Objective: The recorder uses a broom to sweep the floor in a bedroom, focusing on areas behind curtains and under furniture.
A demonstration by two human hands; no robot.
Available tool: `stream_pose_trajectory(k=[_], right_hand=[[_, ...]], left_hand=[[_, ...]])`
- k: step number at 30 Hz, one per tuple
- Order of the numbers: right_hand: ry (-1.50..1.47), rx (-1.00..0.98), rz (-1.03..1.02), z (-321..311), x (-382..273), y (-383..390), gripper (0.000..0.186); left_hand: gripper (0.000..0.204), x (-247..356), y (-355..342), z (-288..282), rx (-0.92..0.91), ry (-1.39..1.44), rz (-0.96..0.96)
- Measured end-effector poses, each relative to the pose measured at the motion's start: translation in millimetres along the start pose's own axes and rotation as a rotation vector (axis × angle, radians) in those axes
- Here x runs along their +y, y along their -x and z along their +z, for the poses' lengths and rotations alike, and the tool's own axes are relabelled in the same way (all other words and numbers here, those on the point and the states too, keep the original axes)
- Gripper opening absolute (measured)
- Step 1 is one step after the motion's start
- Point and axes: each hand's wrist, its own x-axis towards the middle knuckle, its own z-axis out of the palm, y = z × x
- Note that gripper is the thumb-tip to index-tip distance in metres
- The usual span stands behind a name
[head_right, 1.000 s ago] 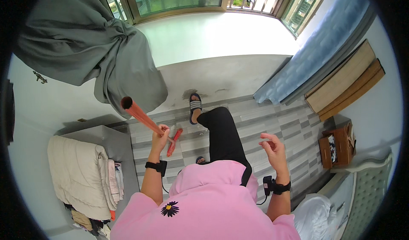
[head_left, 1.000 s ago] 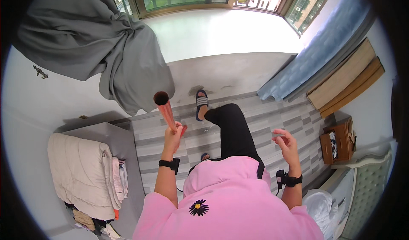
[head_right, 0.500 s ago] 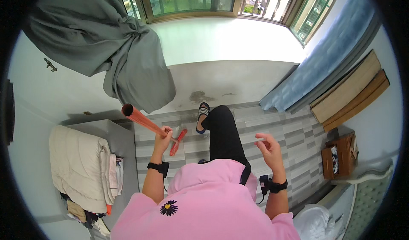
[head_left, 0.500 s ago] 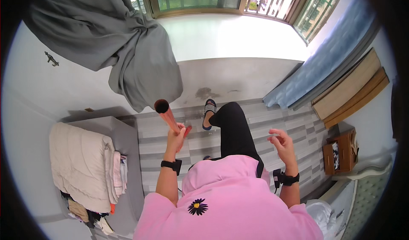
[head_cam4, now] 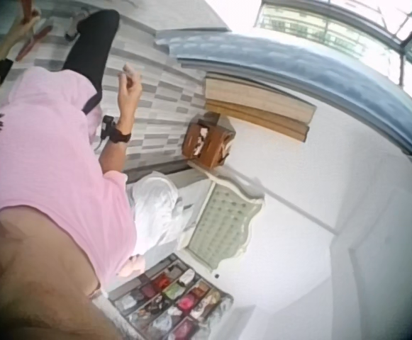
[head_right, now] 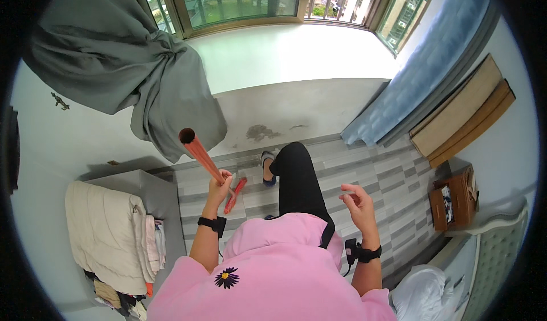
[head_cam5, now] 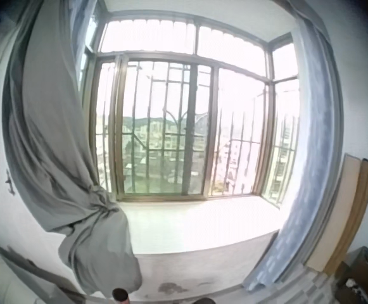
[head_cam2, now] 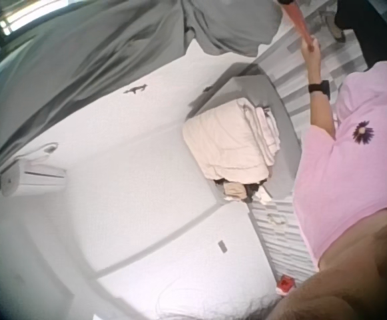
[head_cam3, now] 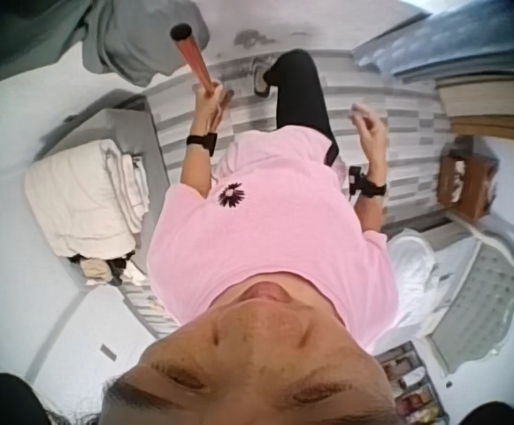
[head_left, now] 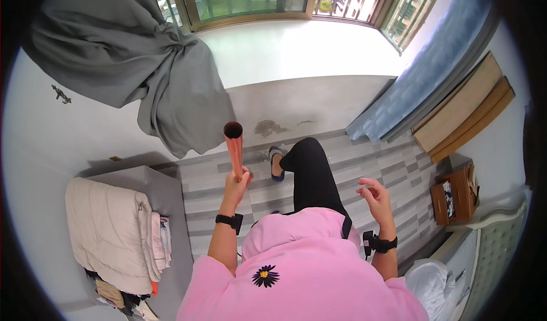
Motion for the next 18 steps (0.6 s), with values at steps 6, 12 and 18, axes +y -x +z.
stream_pose_trajectory(k=[6,12,18], right_hand=[[-0.002,0.026,0.021,-7,4,6,0.026],[-0.005,0.027,0.033,-9,12,2,0.026],[-0.018,-0.004,0.075,-3,4,5,0.026]], left_hand=[[0.001,-3,-7,6,-0.017,-0.001,0.040],[0.003,-5,-3,6,0.002,-0.052,0.038],[0.007,-28,-9,0,-0.014,-0.137,0.064]])
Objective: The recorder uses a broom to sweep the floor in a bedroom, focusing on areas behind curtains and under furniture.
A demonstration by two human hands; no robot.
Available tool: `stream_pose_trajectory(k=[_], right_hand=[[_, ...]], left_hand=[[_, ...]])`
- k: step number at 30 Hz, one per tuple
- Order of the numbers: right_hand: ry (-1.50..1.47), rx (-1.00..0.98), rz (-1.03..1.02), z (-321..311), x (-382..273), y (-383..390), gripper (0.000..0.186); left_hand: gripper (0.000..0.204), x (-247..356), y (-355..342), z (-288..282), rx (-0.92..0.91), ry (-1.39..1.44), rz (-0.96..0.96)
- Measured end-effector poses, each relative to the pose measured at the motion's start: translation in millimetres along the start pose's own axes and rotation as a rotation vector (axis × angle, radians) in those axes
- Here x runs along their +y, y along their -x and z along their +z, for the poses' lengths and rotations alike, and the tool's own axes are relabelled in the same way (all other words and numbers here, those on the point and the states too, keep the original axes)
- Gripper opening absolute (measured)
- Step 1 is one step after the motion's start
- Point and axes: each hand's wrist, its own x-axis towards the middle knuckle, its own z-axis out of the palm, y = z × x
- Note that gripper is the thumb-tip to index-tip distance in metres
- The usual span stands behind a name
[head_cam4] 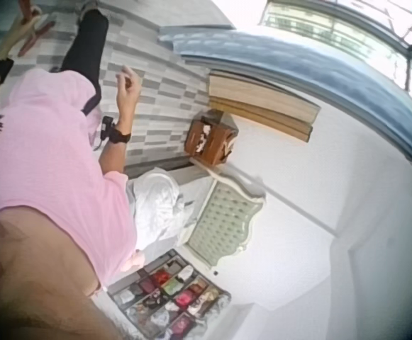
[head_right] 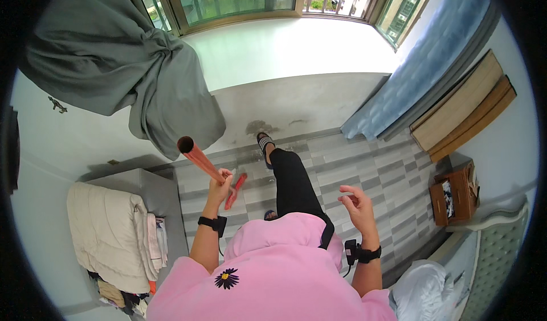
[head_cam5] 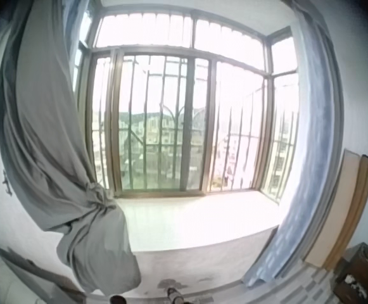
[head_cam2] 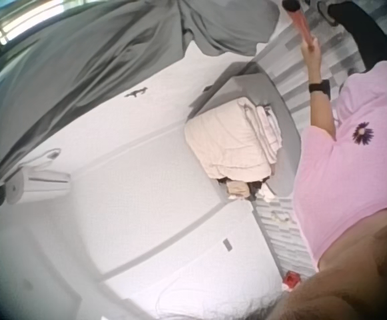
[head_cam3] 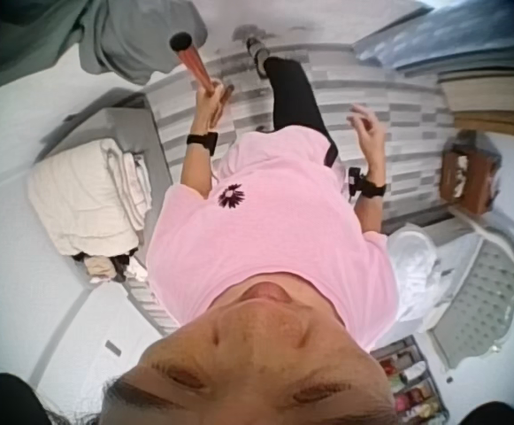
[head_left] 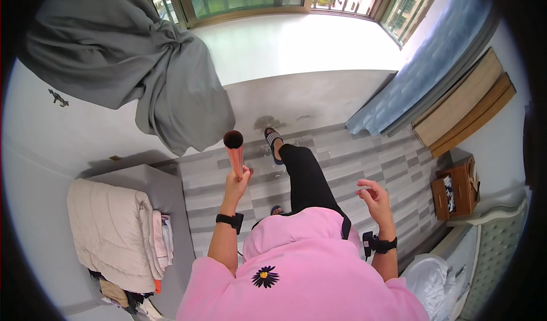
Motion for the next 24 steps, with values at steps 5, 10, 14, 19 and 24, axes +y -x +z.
stream_pose_trajectory(k=[5,10,14,19,24], right_hand=[[0.009,0.013,-0.017,-7,1,-6,0.026],[0.036,-0.002,-0.023,-3,-1,-10,0.026],[0.014,-0.006,-0.012,-4,3,-13,0.026],[-0.004,0.008,-0.040,-6,2,-18,0.026],[-0.072,-0.096,-0.061,7,-14,-26,0.032]], left_hand=[[0.007,-14,-2,4,0.016,0.083,-0.037],[0.008,-14,-2,1,-0.003,0.037,-0.017],[0.009,4,-1,3,0.017,0.065,-0.052],[0.009,10,1,1,0.040,0.006,-0.026],[0.011,-17,-9,15,-0.143,-0.093,-0.008]])
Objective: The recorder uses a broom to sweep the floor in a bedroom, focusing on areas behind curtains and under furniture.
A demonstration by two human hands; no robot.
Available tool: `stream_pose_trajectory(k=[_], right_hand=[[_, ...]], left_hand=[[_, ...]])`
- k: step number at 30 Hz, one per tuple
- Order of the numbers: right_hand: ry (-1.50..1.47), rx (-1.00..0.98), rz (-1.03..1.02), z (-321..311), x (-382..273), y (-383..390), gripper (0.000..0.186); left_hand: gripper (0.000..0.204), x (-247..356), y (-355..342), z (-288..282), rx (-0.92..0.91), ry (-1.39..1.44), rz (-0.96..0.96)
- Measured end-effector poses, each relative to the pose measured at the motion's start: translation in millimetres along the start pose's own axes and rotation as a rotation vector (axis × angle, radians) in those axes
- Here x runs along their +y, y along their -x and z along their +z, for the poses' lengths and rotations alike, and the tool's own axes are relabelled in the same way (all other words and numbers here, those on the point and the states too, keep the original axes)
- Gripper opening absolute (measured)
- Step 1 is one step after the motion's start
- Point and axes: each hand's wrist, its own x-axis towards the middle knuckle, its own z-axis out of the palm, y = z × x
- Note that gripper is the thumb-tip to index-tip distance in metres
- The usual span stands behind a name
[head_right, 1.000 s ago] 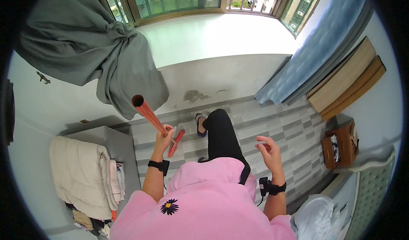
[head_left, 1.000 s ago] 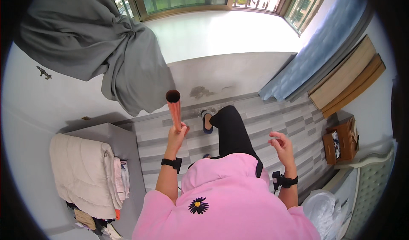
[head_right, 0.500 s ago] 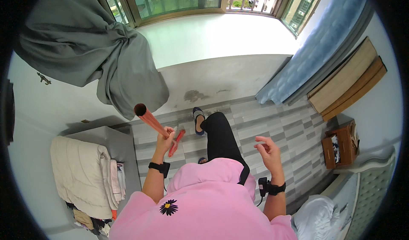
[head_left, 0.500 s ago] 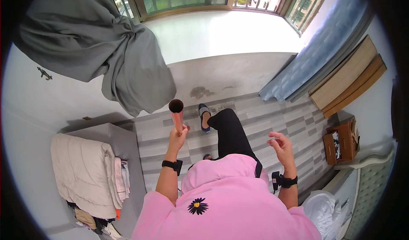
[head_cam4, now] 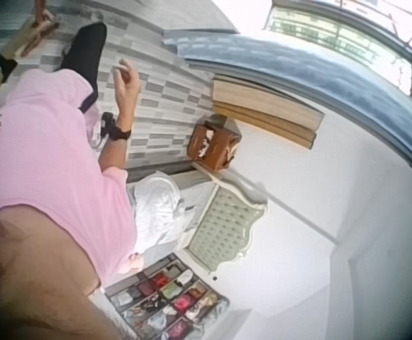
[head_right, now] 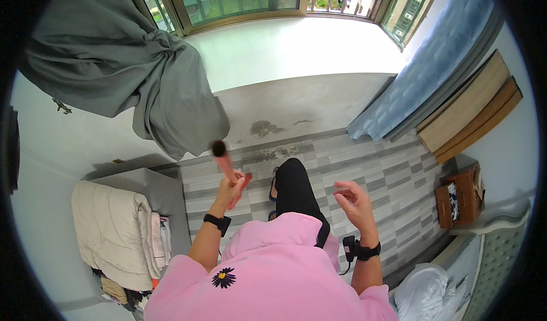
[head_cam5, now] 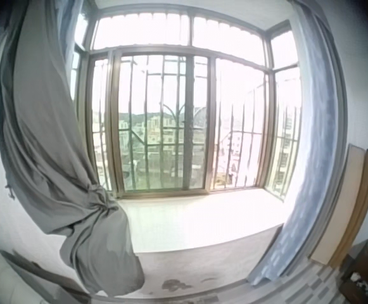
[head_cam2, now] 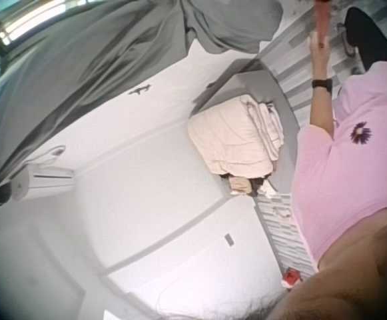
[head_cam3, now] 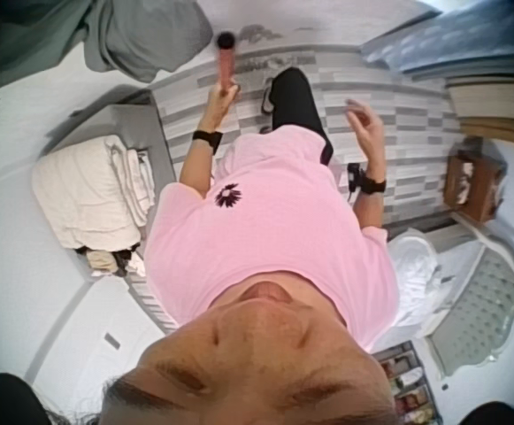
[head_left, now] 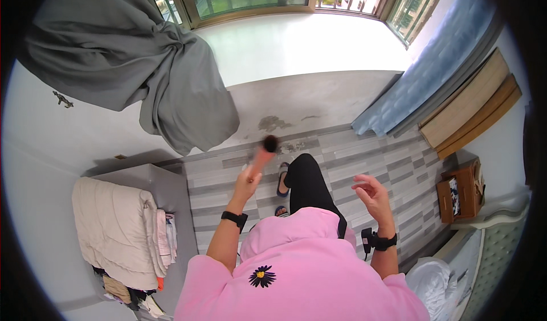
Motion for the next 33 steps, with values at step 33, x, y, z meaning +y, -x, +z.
stream_pose_trajectory(k=[33], right_hand=[[-0.245,0.365,-1.001,-41,-192,14,0.031]], left_hand=[[0.017,249,-96,211,-0.570,-0.155,0.712]])
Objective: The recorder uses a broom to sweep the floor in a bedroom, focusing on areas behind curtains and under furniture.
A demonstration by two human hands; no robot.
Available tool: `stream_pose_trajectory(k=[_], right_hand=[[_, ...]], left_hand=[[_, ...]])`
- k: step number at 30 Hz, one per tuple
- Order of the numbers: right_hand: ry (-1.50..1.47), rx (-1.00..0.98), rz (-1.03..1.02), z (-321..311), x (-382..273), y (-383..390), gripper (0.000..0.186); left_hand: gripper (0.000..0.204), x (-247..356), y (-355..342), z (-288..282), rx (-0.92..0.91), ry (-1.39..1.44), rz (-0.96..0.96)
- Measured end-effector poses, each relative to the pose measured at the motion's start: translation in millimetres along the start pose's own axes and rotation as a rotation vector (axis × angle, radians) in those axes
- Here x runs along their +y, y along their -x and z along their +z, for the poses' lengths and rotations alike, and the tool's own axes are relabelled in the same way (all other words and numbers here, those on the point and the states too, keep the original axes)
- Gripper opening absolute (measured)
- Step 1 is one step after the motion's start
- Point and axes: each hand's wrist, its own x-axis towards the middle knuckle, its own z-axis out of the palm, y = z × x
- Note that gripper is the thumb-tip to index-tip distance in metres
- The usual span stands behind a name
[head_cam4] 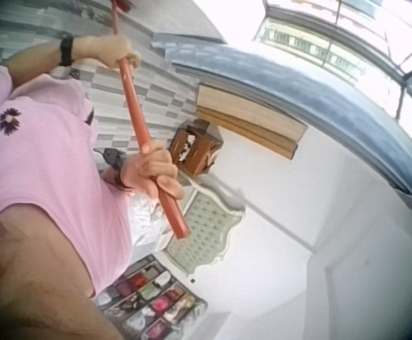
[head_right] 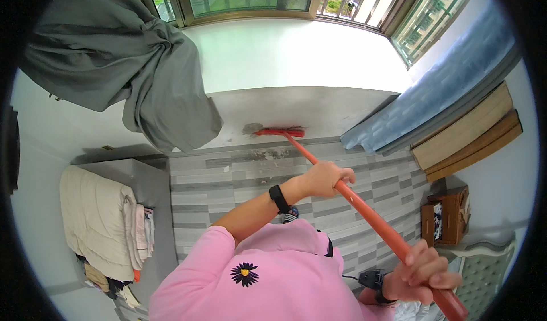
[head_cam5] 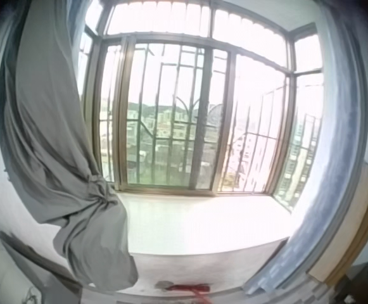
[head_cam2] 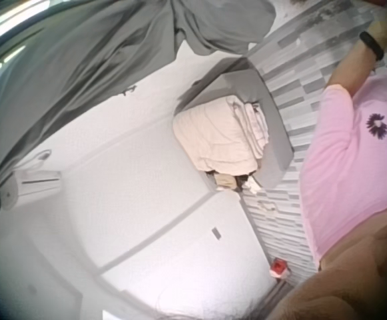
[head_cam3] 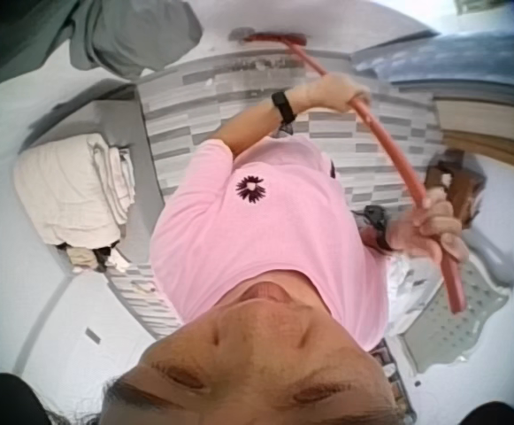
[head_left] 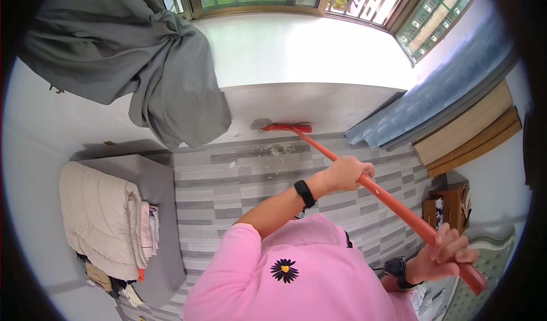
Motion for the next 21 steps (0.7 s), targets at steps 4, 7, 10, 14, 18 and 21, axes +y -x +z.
stream_pose_trajectory(k=[4,7,10,14,18,21], right_hand=[[0.122,-0.050,0.067,6,32,9,0.037],[0.157,-0.027,0.095,-4,36,6,0.038],[0.196,0.005,0.097,-15,37,3,0.038],[0.177,0.010,0.107,-34,34,8,0.038],[0.138,0.062,0.109,-45,29,9,0.039],[0.109,0.060,0.126,-58,19,5,0.039]], left_hand=[[0.017,-39,3,10,0.016,-0.044,-0.027],[0.018,-41,-2,21,0.000,-0.054,-0.029],[0.019,-42,-13,31,-0.023,-0.016,-0.050],[0.020,-35,-13,50,-0.036,0.002,-0.016],[0.021,-30,-12,67,-0.060,0.018,-0.019],[0.021,-17,-13,67,-0.062,0.008,-0.007]])
